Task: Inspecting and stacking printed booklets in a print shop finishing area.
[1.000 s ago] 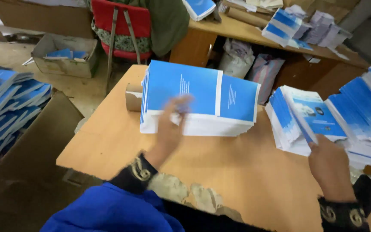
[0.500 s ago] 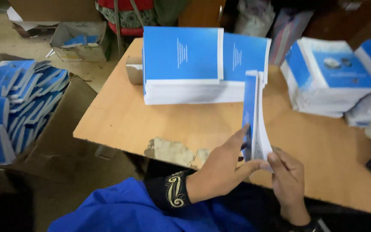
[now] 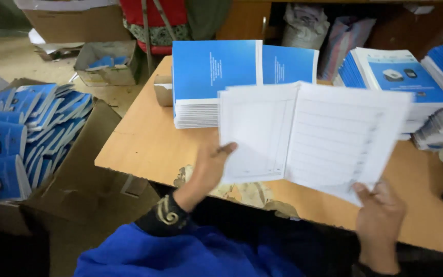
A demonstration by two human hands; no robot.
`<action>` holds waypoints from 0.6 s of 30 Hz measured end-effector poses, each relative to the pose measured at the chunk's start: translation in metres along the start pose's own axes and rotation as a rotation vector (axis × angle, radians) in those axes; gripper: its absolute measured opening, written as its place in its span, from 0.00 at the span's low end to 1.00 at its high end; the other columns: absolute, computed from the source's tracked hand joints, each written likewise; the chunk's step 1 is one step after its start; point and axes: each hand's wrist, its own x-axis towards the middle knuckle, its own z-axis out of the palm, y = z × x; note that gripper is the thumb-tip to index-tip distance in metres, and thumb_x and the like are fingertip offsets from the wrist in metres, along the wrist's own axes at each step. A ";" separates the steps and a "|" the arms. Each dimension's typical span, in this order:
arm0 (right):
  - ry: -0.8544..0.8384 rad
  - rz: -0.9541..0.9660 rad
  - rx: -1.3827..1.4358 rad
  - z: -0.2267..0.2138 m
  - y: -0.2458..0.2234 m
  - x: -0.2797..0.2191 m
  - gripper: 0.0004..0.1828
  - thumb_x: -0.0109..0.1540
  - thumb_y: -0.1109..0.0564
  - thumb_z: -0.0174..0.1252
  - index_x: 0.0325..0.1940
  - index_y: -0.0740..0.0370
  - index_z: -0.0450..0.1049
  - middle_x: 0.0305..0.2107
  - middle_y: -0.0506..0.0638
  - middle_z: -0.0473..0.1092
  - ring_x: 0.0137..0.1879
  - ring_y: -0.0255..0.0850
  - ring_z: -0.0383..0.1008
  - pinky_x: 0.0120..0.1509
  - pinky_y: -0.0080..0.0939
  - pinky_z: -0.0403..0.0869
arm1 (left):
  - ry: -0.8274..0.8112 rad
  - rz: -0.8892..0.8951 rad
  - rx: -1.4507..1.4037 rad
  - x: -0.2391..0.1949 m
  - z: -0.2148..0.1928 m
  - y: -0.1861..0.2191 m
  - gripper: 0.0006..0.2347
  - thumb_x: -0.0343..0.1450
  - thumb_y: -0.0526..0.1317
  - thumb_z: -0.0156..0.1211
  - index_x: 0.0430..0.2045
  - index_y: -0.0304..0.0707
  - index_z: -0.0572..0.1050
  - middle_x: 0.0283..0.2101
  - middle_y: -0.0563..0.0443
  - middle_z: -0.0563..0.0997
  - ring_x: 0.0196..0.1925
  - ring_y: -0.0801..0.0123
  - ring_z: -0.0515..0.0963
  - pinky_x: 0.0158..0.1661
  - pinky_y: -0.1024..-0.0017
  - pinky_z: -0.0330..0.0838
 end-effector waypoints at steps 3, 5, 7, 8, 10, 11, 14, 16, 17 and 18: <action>-0.030 -0.037 0.698 -0.007 -0.017 0.010 0.21 0.60 0.69 0.51 0.58 0.73 0.65 0.54 0.59 0.67 0.59 0.45 0.69 0.71 0.44 0.70 | -0.306 0.566 0.147 -0.015 -0.014 0.026 0.17 0.73 0.33 0.47 0.59 0.34 0.65 0.57 0.48 0.74 0.60 0.61 0.72 0.57 0.65 0.71; 0.023 -0.015 0.694 -0.009 -0.022 0.014 0.12 0.62 0.70 0.50 0.50 0.69 0.68 0.47 0.51 0.69 0.58 0.39 0.70 0.69 0.41 0.72 | -0.330 0.706 0.208 -0.018 -0.014 0.027 0.15 0.74 0.35 0.48 0.56 0.32 0.67 0.52 0.49 0.76 0.54 0.66 0.75 0.52 0.68 0.74; -0.003 -0.095 0.654 -0.001 -0.014 0.013 0.17 0.61 0.71 0.50 0.55 0.71 0.66 0.51 0.53 0.67 0.60 0.41 0.68 0.70 0.42 0.69 | -0.307 0.759 0.331 -0.023 -0.017 0.022 0.05 0.74 0.37 0.49 0.37 0.36 0.65 0.36 0.56 0.67 0.37 0.71 0.66 0.37 0.70 0.63; -0.025 -0.164 0.612 0.004 -0.010 0.012 0.22 0.60 0.72 0.50 0.60 0.74 0.65 0.55 0.56 0.65 0.61 0.42 0.65 0.72 0.42 0.67 | -0.287 0.800 0.458 -0.025 -0.018 0.019 0.13 0.74 0.40 0.50 0.18 0.40 0.64 0.20 0.62 0.58 0.21 0.76 0.58 0.22 0.73 0.53; -0.079 -0.089 0.472 0.013 -0.001 0.001 0.15 0.58 0.67 0.57 0.49 0.71 0.71 0.48 0.53 0.69 0.54 0.39 0.68 0.62 0.39 0.70 | -0.329 0.754 0.533 -0.033 -0.012 0.021 0.07 0.72 0.41 0.52 0.35 0.37 0.65 0.32 0.54 0.69 0.32 0.70 0.69 0.34 0.72 0.64; -0.131 -0.007 0.328 0.019 0.004 -0.004 0.09 0.55 0.62 0.64 0.38 0.69 0.77 0.41 0.51 0.74 0.47 0.35 0.70 0.52 0.36 0.72 | -0.375 0.700 0.606 -0.037 -0.008 0.020 0.17 0.70 0.41 0.53 0.52 0.34 0.66 0.45 0.46 0.79 0.43 0.65 0.80 0.45 0.71 0.76; -0.187 -0.142 0.271 0.037 -0.030 -0.017 0.11 0.62 0.59 0.57 0.46 0.67 0.74 0.42 0.49 0.73 0.49 0.33 0.68 0.56 0.34 0.68 | -0.337 0.678 0.740 -0.042 0.006 0.015 0.22 0.71 0.49 0.48 0.54 0.32 0.63 0.47 0.40 0.77 0.46 0.54 0.79 0.42 0.63 0.71; -0.137 -0.133 0.257 0.037 -0.036 -0.022 0.08 0.64 0.57 0.56 0.35 0.63 0.65 0.34 0.43 0.62 0.42 0.31 0.59 0.46 0.32 0.60 | -0.309 0.748 0.718 -0.041 0.011 0.009 0.21 0.72 0.43 0.44 0.58 0.31 0.58 0.40 0.38 0.77 0.38 0.49 0.76 0.37 0.61 0.68; -0.085 -0.137 0.247 0.038 -0.042 -0.021 0.18 0.65 0.56 0.55 0.25 0.59 0.57 0.25 0.37 0.50 0.35 0.29 0.50 0.36 0.30 0.53 | -0.273 0.830 0.694 -0.039 0.013 0.008 0.21 0.74 0.36 0.41 0.62 0.29 0.54 0.34 0.35 0.76 0.30 0.45 0.74 0.31 0.59 0.65; -0.087 -0.156 0.252 0.037 -0.047 -0.022 0.18 0.65 0.56 0.55 0.25 0.59 0.57 0.25 0.37 0.50 0.35 0.29 0.50 0.36 0.30 0.53 | -0.260 0.845 0.691 -0.041 0.012 0.013 0.21 0.74 0.36 0.41 0.62 0.29 0.54 0.34 0.35 0.76 0.30 0.45 0.74 0.31 0.59 0.65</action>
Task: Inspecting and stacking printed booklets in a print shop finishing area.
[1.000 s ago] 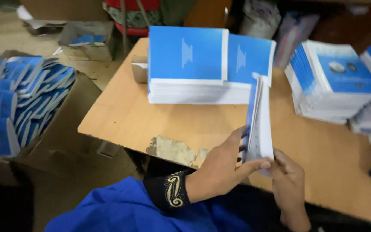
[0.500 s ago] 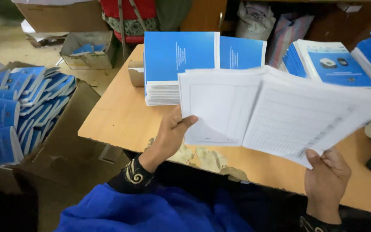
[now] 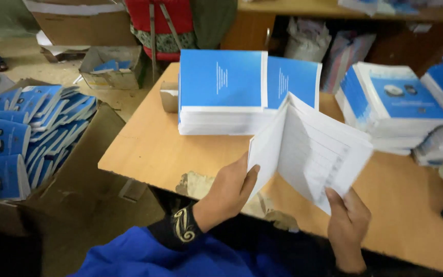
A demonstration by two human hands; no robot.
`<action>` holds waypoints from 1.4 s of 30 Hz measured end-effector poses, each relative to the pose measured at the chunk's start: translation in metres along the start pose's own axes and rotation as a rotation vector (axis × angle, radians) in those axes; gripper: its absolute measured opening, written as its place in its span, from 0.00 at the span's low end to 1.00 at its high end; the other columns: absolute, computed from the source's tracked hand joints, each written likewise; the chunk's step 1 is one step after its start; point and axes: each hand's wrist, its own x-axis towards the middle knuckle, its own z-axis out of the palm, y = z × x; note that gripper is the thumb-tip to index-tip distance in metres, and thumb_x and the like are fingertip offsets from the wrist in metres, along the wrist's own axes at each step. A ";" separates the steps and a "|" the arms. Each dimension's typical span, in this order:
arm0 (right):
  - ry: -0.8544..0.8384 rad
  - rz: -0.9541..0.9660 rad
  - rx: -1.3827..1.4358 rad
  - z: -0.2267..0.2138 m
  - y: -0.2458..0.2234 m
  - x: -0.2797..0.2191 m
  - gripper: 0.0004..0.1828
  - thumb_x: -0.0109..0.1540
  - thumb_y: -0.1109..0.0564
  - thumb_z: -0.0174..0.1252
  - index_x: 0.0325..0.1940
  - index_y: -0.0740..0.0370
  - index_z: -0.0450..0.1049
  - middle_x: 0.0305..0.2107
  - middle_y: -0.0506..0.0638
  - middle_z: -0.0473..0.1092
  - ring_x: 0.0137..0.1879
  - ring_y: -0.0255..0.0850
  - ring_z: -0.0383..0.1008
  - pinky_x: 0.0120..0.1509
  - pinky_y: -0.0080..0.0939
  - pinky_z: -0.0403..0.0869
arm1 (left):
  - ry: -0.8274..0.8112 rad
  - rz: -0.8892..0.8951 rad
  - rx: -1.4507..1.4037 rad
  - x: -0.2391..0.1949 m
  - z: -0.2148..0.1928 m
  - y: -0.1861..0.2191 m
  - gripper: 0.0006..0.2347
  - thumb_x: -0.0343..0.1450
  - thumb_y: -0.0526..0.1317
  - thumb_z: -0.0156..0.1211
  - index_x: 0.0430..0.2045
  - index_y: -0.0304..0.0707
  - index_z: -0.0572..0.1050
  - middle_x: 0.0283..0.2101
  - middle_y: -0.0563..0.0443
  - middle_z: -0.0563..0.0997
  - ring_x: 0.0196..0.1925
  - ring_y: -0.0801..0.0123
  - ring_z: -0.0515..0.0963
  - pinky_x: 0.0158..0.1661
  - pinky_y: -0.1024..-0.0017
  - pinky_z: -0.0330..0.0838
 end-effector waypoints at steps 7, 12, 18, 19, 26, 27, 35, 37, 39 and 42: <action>0.105 0.042 0.106 0.012 -0.002 -0.013 0.15 0.66 0.60 0.51 0.54 0.70 0.70 0.45 0.52 0.70 0.52 0.36 0.66 0.57 0.36 0.68 | -0.059 -0.155 0.036 -0.013 0.023 -0.028 0.22 0.75 0.41 0.40 0.60 0.33 0.45 0.31 0.34 0.73 0.21 0.40 0.72 0.23 0.54 0.63; 0.006 -0.008 0.222 0.020 -0.007 -0.017 0.23 0.65 0.57 0.44 0.62 0.74 0.62 0.58 0.60 0.64 0.66 0.45 0.62 0.70 0.45 0.63 | 0.049 0.255 0.206 -0.009 0.033 -0.025 0.28 0.76 0.27 0.41 0.67 0.55 0.40 0.73 0.31 0.49 0.69 0.38 0.67 0.31 0.60 0.73; -0.063 -0.074 0.275 0.031 0.033 -0.026 0.23 0.71 0.48 0.38 0.23 0.56 0.61 0.20 0.42 0.61 0.28 0.30 0.58 0.29 0.34 0.59 | 0.106 0.307 0.023 -0.001 0.042 0.019 0.18 0.71 0.46 0.56 0.48 0.31 0.72 0.44 0.31 0.77 0.42 0.47 0.81 0.45 0.60 0.78; -0.095 -0.092 0.347 0.034 0.036 -0.024 0.25 0.68 0.40 0.39 0.22 0.55 0.58 0.19 0.41 0.57 0.27 0.30 0.57 0.30 0.33 0.59 | 0.104 0.331 0.036 0.000 0.044 0.022 0.20 0.69 0.48 0.58 0.47 0.30 0.71 0.45 0.32 0.76 0.47 0.49 0.80 0.46 0.62 0.77; -0.146 -0.077 0.420 0.033 0.054 -0.028 0.29 0.68 0.34 0.38 0.28 0.60 0.64 0.24 0.45 0.61 0.34 0.34 0.62 0.41 0.37 0.66 | 0.091 0.276 0.069 -0.004 0.053 0.026 0.22 0.67 0.51 0.59 0.46 0.30 0.71 0.45 0.38 0.76 0.42 0.54 0.80 0.42 0.65 0.76; -0.140 -0.079 0.421 0.032 0.051 -0.030 0.29 0.68 0.34 0.38 0.28 0.60 0.64 0.24 0.45 0.61 0.34 0.34 0.62 0.41 0.37 0.66 | 0.087 0.282 0.069 -0.004 0.052 0.028 0.22 0.67 0.51 0.59 0.46 0.30 0.71 0.45 0.38 0.76 0.42 0.54 0.80 0.42 0.65 0.76; -0.144 -0.019 0.382 0.029 0.034 -0.028 0.32 0.68 0.37 0.38 0.38 0.67 0.73 0.36 0.52 0.72 0.45 0.41 0.71 0.52 0.42 0.72 | 0.112 0.231 0.036 -0.006 0.050 0.031 0.18 0.69 0.48 0.60 0.45 0.32 0.70 0.42 0.41 0.75 0.36 0.57 0.80 0.34 0.65 0.76; -0.051 0.030 0.375 0.033 0.047 -0.032 0.23 0.68 0.44 0.37 0.27 0.61 0.62 0.25 0.46 0.61 0.33 0.35 0.60 0.39 0.39 0.61 | 0.089 0.248 0.000 -0.005 0.044 0.034 0.15 0.71 0.43 0.56 0.46 0.31 0.70 0.43 0.40 0.75 0.33 0.59 0.78 0.33 0.67 0.75; 0.040 0.070 0.367 0.037 0.058 -0.033 0.24 0.68 0.51 0.36 0.16 0.54 0.50 0.14 0.40 0.49 0.22 0.30 0.48 0.25 0.36 0.49 | 0.073 0.271 -0.034 -0.004 0.043 0.034 0.11 0.73 0.38 0.52 0.47 0.30 0.69 0.43 0.40 0.75 0.30 0.61 0.76 0.32 0.69 0.74; -0.021 0.039 0.453 0.041 0.048 -0.035 0.25 0.69 0.49 0.33 0.45 0.70 0.70 0.40 0.57 0.68 0.47 0.45 0.66 0.54 0.47 0.69 | 0.048 0.185 -0.057 -0.006 0.049 0.029 0.14 0.71 0.32 0.48 0.52 0.29 0.66 0.44 0.37 0.75 0.31 0.50 0.76 0.33 0.62 0.72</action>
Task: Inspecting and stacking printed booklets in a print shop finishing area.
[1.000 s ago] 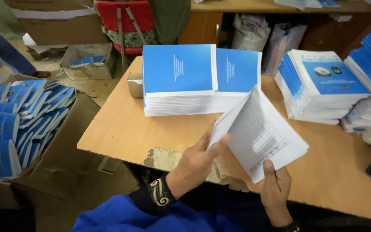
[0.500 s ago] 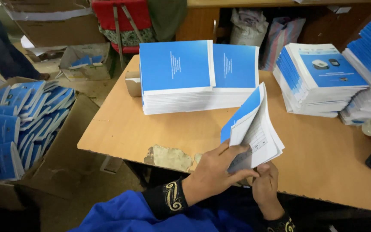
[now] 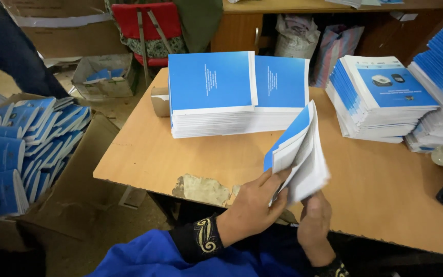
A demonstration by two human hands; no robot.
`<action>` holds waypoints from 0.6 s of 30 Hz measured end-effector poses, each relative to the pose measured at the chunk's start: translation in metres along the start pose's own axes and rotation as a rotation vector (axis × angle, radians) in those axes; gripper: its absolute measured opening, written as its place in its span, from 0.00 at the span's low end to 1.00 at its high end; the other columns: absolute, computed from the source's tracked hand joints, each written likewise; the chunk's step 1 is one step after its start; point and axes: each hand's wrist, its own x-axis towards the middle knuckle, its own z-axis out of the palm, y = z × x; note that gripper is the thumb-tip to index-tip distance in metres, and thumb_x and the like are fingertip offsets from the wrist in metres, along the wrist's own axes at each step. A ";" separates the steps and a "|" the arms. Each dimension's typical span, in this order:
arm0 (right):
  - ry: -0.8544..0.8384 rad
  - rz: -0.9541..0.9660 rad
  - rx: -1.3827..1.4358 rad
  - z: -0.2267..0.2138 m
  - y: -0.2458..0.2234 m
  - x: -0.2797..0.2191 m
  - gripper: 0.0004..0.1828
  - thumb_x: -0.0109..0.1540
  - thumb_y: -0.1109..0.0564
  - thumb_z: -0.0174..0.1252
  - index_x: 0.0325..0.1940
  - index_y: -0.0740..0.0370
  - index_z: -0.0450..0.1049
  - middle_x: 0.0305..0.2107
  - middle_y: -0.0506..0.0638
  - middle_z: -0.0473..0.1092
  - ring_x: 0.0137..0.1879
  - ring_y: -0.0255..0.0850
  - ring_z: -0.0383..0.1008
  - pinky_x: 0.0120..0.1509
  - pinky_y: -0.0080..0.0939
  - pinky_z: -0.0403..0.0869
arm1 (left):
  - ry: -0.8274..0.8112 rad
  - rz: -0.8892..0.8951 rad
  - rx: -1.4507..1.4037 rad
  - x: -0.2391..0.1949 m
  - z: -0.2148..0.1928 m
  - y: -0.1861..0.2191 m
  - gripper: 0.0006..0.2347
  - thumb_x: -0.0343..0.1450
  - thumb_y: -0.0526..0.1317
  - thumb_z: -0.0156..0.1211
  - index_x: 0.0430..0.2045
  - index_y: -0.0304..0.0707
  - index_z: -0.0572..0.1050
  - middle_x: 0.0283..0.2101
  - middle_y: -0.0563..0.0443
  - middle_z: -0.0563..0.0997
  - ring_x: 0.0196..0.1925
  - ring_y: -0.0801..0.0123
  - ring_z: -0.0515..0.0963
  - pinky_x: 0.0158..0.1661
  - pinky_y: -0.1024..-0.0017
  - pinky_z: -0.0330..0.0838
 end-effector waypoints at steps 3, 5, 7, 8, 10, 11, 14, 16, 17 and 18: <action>-0.155 -0.280 -0.168 0.024 -0.046 -0.001 0.26 0.65 0.45 0.45 0.54 0.72 0.66 0.40 0.55 0.72 0.44 0.38 0.72 0.50 0.39 0.72 | -0.003 -0.029 0.129 -0.004 0.007 -0.008 0.19 0.74 0.36 0.48 0.61 0.43 0.61 0.52 0.43 0.74 0.45 0.52 0.79 0.40 0.60 0.75; 0.012 -0.103 -0.391 0.041 -0.071 -0.003 0.11 0.59 0.57 0.59 0.42 0.65 0.70 0.29 0.50 0.70 0.35 0.33 0.68 0.38 0.35 0.69 | -0.062 -0.044 0.058 -0.006 0.009 -0.015 0.22 0.72 0.31 0.44 0.64 0.40 0.56 0.59 0.42 0.72 0.57 0.55 0.76 0.41 0.62 0.75; 0.093 -0.128 -0.442 0.033 -0.060 0.003 0.08 0.60 0.58 0.58 0.37 0.67 0.73 0.29 0.51 0.72 0.36 0.35 0.69 0.42 0.39 0.70 | -0.068 -0.107 0.059 -0.005 0.005 -0.023 0.21 0.74 0.36 0.42 0.64 0.41 0.55 0.59 0.40 0.73 0.54 0.50 0.76 0.43 0.59 0.73; 0.167 -0.153 -0.493 0.029 -0.055 0.007 0.09 0.62 0.59 0.57 0.32 0.69 0.76 0.29 0.53 0.75 0.37 0.36 0.71 0.46 0.42 0.71 | -0.069 -0.175 0.061 -0.005 0.003 -0.026 0.20 0.76 0.41 0.40 0.64 0.42 0.55 0.58 0.39 0.74 0.51 0.45 0.77 0.45 0.55 0.70; 0.220 -0.028 -0.408 0.007 -0.045 0.024 0.08 0.61 0.60 0.58 0.41 0.68 0.75 0.38 0.53 0.73 0.44 0.37 0.70 0.53 0.40 0.70 | -0.003 -0.318 0.208 -0.012 0.008 -0.074 0.17 0.74 0.45 0.42 0.57 0.42 0.61 0.41 0.40 0.75 0.36 0.43 0.76 0.34 0.52 0.67; 0.269 0.101 -0.324 -0.004 -0.040 0.033 0.14 0.60 0.60 0.59 0.50 0.66 0.75 0.47 0.52 0.72 0.51 0.37 0.70 0.60 0.37 0.70 | 0.063 -0.463 0.353 -0.015 0.011 -0.098 0.16 0.73 0.49 0.44 0.50 0.43 0.66 0.24 0.41 0.76 0.21 0.41 0.74 0.23 0.48 0.64; 0.289 0.008 -0.363 -0.034 -0.065 0.058 0.17 0.61 0.64 0.58 0.54 0.68 0.71 0.52 0.53 0.69 0.54 0.39 0.68 0.64 0.40 0.68 | 0.326 -0.117 -0.030 0.015 -0.050 -0.057 0.26 0.75 0.38 0.49 0.66 0.30 0.47 0.72 0.40 0.51 0.74 0.55 0.52 0.69 0.61 0.56; 0.255 -0.117 -0.254 -0.037 -0.079 0.058 0.16 0.62 0.66 0.56 0.55 0.69 0.69 0.55 0.54 0.67 0.61 0.41 0.66 0.72 0.43 0.67 | 0.329 -0.106 -0.101 0.014 -0.062 -0.058 0.24 0.74 0.34 0.51 0.64 0.31 0.52 0.69 0.42 0.58 0.68 0.57 0.62 0.62 0.66 0.65; 0.217 -0.249 -0.141 -0.039 -0.087 0.059 0.15 0.63 0.68 0.55 0.55 0.69 0.67 0.58 0.54 0.64 0.67 0.43 0.64 0.79 0.47 0.65 | 0.340 -0.089 -0.171 0.014 -0.069 -0.059 0.22 0.73 0.31 0.53 0.63 0.31 0.56 0.66 0.44 0.64 0.62 0.59 0.72 0.56 0.71 0.73; 0.215 -0.254 -0.140 -0.043 -0.077 0.054 0.15 0.63 0.68 0.55 0.55 0.69 0.67 0.58 0.54 0.64 0.67 0.43 0.64 0.79 0.47 0.65 | 0.343 -0.085 -0.171 0.007 -0.067 -0.062 0.22 0.73 0.31 0.53 0.63 0.31 0.56 0.66 0.44 0.64 0.62 0.59 0.72 0.56 0.71 0.73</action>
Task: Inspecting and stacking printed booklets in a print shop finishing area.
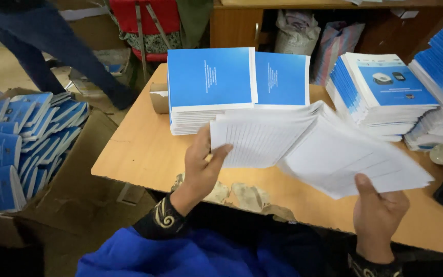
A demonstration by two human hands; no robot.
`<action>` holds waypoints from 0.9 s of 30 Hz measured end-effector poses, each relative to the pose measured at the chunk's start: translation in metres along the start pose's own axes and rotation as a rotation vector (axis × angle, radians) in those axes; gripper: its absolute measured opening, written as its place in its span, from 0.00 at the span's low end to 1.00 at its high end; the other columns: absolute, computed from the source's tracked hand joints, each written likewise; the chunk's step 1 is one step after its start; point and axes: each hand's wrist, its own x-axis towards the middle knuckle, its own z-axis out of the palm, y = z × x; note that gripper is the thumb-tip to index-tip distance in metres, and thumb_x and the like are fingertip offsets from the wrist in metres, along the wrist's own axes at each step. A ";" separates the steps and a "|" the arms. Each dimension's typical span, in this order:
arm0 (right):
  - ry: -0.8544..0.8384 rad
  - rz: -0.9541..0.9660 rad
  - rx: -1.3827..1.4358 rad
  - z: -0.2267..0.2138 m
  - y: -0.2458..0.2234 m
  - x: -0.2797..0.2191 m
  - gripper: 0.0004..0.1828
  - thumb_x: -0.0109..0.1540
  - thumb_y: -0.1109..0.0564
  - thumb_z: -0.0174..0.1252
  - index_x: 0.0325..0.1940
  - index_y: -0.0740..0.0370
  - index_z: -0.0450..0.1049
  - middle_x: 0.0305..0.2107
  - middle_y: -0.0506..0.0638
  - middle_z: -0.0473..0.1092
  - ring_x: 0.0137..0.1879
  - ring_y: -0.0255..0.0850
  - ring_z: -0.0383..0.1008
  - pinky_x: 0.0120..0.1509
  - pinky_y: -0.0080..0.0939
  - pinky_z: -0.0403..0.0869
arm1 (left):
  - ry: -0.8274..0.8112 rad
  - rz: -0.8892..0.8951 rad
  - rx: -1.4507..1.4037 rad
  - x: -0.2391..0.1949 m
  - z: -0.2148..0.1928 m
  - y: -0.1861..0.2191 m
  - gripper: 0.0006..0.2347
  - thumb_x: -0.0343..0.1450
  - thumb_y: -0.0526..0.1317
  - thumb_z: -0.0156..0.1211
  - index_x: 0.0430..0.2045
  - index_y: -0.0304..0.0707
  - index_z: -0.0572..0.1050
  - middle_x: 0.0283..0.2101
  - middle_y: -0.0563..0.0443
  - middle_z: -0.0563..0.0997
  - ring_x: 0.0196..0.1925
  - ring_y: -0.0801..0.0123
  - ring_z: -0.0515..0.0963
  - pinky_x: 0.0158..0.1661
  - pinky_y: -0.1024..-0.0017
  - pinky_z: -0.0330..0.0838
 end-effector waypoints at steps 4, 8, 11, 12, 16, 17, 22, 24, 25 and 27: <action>-0.137 0.213 -0.297 0.006 0.026 -0.023 0.07 0.61 0.61 0.60 0.41 0.67 0.73 0.37 0.49 0.68 0.45 0.35 0.65 0.51 0.36 0.66 | -0.161 -0.162 0.219 -0.013 0.007 -0.011 0.09 0.68 0.42 0.57 0.35 0.36 0.71 0.34 0.51 0.73 0.36 0.65 0.73 0.35 0.68 0.65; -0.167 0.309 -0.202 0.026 0.008 -0.031 0.14 0.61 0.62 0.58 0.50 0.69 0.75 0.43 0.46 0.71 0.48 0.32 0.66 0.51 0.32 0.69 | -0.353 -0.265 0.316 -0.026 0.021 -0.019 0.14 0.73 0.48 0.45 0.29 0.34 0.70 0.24 0.45 0.75 0.24 0.55 0.74 0.27 0.63 0.63; -0.108 0.207 -0.215 0.008 0.019 -0.030 0.06 0.64 0.63 0.59 0.42 0.69 0.75 0.34 0.39 0.63 0.44 0.28 0.60 0.48 0.30 0.65 | -0.346 -0.187 0.273 -0.023 0.016 -0.006 0.11 0.75 0.45 0.46 0.26 0.38 0.67 0.19 0.53 0.65 0.20 0.66 0.63 0.25 0.67 0.59; -0.102 0.205 -0.216 0.009 0.014 -0.032 0.06 0.64 0.63 0.59 0.42 0.69 0.75 0.34 0.39 0.63 0.44 0.28 0.60 0.48 0.30 0.65 | -0.350 -0.183 0.270 -0.027 0.015 -0.012 0.11 0.75 0.45 0.46 0.26 0.38 0.67 0.19 0.53 0.65 0.20 0.66 0.63 0.25 0.67 0.59; -0.099 0.326 -0.301 0.018 0.009 -0.034 0.13 0.60 0.59 0.60 0.47 0.70 0.75 0.43 0.52 0.73 0.50 0.35 0.69 0.54 0.36 0.70 | -0.368 -0.287 0.266 -0.032 0.012 -0.019 0.08 0.72 0.43 0.52 0.31 0.39 0.67 0.27 0.54 0.71 0.25 0.67 0.69 0.28 0.68 0.61; -0.112 0.394 -0.373 0.020 0.010 -0.036 0.12 0.58 0.58 0.63 0.43 0.68 0.77 0.41 0.51 0.75 0.49 0.35 0.71 0.48 0.35 0.71 | -0.401 -0.297 0.231 -0.032 0.012 -0.016 0.12 0.71 0.41 0.52 0.46 0.38 0.74 0.37 0.53 0.82 0.31 0.65 0.79 0.32 0.69 0.68; -0.176 0.289 -0.372 0.012 0.012 -0.013 0.14 0.60 0.60 0.60 0.49 0.69 0.75 0.45 0.56 0.73 0.50 0.39 0.71 0.52 0.38 0.72 | -0.332 -0.268 0.317 -0.030 0.009 -0.027 0.11 0.74 0.44 0.45 0.33 0.35 0.71 0.18 0.52 0.69 0.20 0.66 0.69 0.23 0.66 0.58; -0.162 0.342 -0.304 0.007 0.004 0.007 0.16 0.59 0.62 0.61 0.50 0.67 0.74 0.47 0.56 0.72 0.50 0.41 0.72 0.51 0.38 0.74 | -0.301 -0.268 0.298 -0.013 0.004 -0.020 0.11 0.74 0.43 0.45 0.35 0.34 0.70 0.20 0.52 0.68 0.21 0.68 0.67 0.24 0.67 0.57; -0.134 0.466 -0.299 0.003 0.003 0.020 0.18 0.57 0.59 0.62 0.50 0.66 0.74 0.44 0.54 0.73 0.45 0.39 0.71 0.46 0.37 0.74 | -0.274 -0.421 0.167 -0.002 0.001 -0.015 0.09 0.73 0.42 0.48 0.35 0.36 0.73 0.27 0.54 0.73 0.28 0.70 0.72 0.27 0.72 0.64; -0.115 0.612 -0.302 -0.013 0.012 0.039 0.20 0.55 0.56 0.64 0.50 0.64 0.75 0.41 0.52 0.74 0.40 0.37 0.71 0.41 0.36 0.74 | -0.247 -0.597 0.036 0.014 -0.005 -0.005 0.08 0.72 0.41 0.51 0.34 0.37 0.75 0.33 0.55 0.79 0.34 0.72 0.77 0.30 0.76 0.72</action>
